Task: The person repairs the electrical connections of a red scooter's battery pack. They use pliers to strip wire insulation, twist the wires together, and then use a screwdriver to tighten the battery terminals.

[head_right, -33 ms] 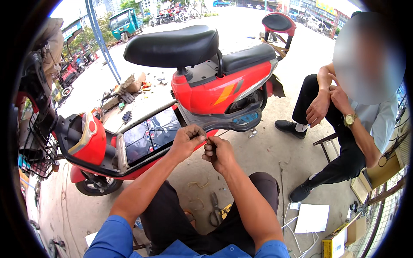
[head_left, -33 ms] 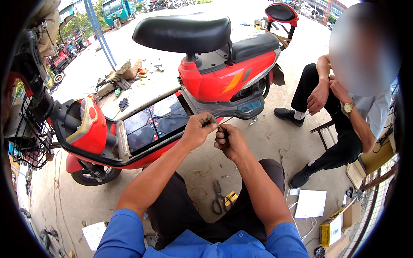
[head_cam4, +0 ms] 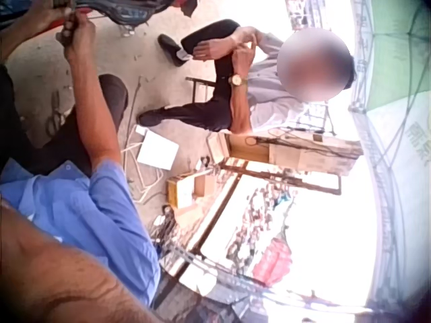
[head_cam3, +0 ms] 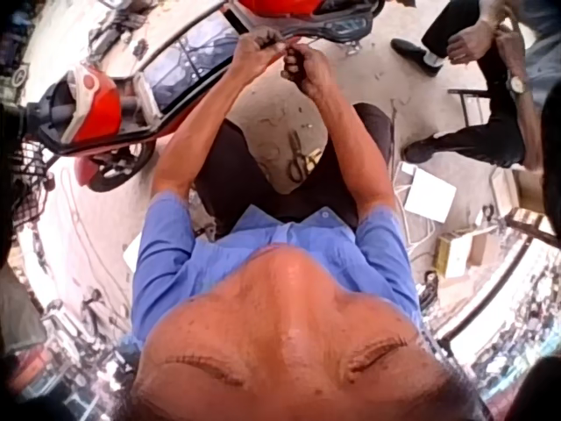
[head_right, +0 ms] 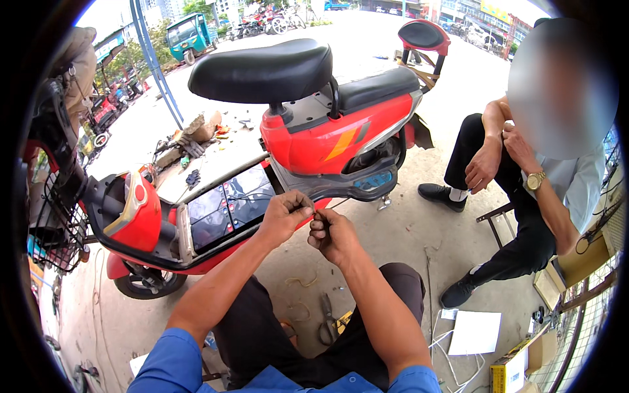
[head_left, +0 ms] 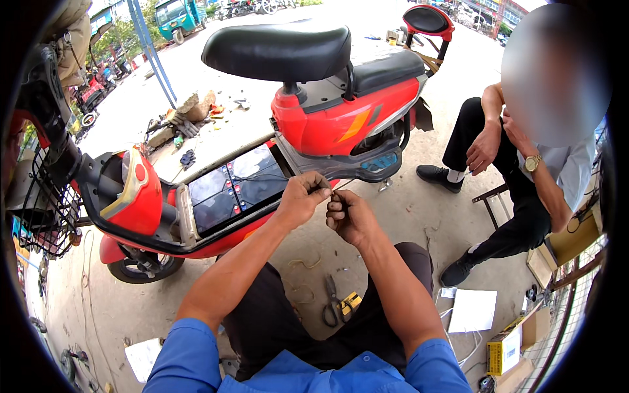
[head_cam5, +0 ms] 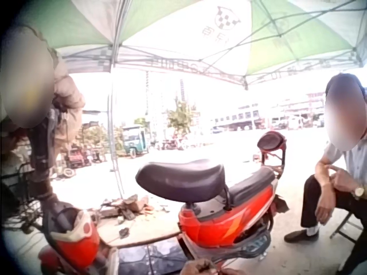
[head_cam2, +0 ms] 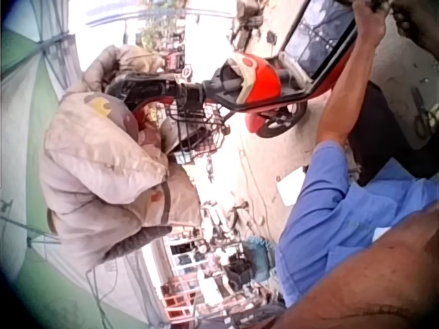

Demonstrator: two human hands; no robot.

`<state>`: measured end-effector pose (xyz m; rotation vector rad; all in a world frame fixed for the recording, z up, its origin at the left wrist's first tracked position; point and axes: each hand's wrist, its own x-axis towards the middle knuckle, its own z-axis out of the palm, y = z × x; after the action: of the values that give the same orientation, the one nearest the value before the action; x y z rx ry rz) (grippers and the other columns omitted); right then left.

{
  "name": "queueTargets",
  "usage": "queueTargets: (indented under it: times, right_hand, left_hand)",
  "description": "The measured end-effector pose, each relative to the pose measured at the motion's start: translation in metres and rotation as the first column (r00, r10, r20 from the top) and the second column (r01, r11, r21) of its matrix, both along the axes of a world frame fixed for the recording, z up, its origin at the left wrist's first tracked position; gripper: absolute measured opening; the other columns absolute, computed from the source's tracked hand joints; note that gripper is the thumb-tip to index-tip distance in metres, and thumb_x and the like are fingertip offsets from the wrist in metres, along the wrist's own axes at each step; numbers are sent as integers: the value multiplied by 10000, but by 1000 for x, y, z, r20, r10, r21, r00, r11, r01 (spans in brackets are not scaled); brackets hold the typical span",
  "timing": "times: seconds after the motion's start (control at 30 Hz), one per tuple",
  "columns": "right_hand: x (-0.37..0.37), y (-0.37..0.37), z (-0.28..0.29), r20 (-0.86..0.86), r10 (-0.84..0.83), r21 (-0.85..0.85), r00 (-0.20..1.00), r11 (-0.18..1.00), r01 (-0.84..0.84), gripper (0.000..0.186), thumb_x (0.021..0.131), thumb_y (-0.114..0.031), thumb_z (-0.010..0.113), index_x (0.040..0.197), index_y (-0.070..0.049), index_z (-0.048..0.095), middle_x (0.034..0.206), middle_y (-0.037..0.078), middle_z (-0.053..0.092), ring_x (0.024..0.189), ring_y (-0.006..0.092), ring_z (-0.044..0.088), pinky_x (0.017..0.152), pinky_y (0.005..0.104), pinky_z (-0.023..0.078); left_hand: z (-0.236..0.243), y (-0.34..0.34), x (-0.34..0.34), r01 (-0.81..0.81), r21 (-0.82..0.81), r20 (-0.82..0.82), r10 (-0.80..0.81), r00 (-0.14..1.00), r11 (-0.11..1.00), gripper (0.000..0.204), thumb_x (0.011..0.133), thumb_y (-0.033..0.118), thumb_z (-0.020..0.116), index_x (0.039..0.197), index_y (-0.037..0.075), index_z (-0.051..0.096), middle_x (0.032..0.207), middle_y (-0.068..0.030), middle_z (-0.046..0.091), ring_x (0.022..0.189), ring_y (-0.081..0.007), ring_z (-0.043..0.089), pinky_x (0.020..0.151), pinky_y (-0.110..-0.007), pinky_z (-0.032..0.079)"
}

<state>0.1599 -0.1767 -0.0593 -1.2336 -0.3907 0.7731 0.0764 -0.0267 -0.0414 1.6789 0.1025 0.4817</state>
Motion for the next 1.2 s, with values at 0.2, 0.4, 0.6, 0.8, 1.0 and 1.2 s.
queueTargets:
  times: [0.2,0.4,0.6,0.8,1.0,1.2]
  right_hand:
    - [-1,-2,7,55,-104,-94,993,990,109,257,971,-228,620,1002,26,643,856,105,669,629,158,621,547,313,497]
    - [-15,-1,16,904,-282,152,321,914,375,191,807,-75,763,983,-39,701,937,134,700,733,294,692,639,382,556]
    - [-10,2,6,871,-213,44,444,932,360,151,912,-174,698,902,-25,680,758,111,660,626,270,644,591,404,504]
    - [-4,3,12,-352,51,86,935,996,-22,240,1000,-206,566,792,-91,596,670,-18,526,527,105,423,515,289,408]
    - [-2,-6,10,-76,-36,-85,996,996,30,264,992,-278,585,892,-41,645,740,29,618,558,120,541,518,300,461]
    - [-20,-6,26,875,-285,122,391,913,390,158,792,-73,767,936,-57,704,883,99,693,670,267,680,588,379,531]
  left_hand:
    - [-3,7,1,-14,-5,-28,13,1000,1000,15,929,-5,658,933,-15,647,877,-24,667,832,-84,601,762,-257,493]
    - [-4,9,0,0,-60,11,1,1000,998,13,942,-9,643,946,-21,644,884,-40,671,843,-88,607,767,-256,500]
    - [-6,10,1,0,-46,4,0,1000,999,17,937,-13,652,947,-27,648,880,-42,679,828,-90,617,761,-257,507]
    - [-3,5,1,-1,9,-7,2,1000,1000,12,929,-12,663,938,-17,659,869,-26,680,810,-81,606,752,-259,500]
    - [-4,6,2,-23,17,-14,23,1000,1000,18,920,-18,663,937,-15,661,871,-23,680,812,-81,608,752,-255,498]
    - [-6,10,1,-16,-50,13,17,1000,999,18,923,-29,651,937,-20,656,877,-27,677,811,-85,611,754,-250,499]
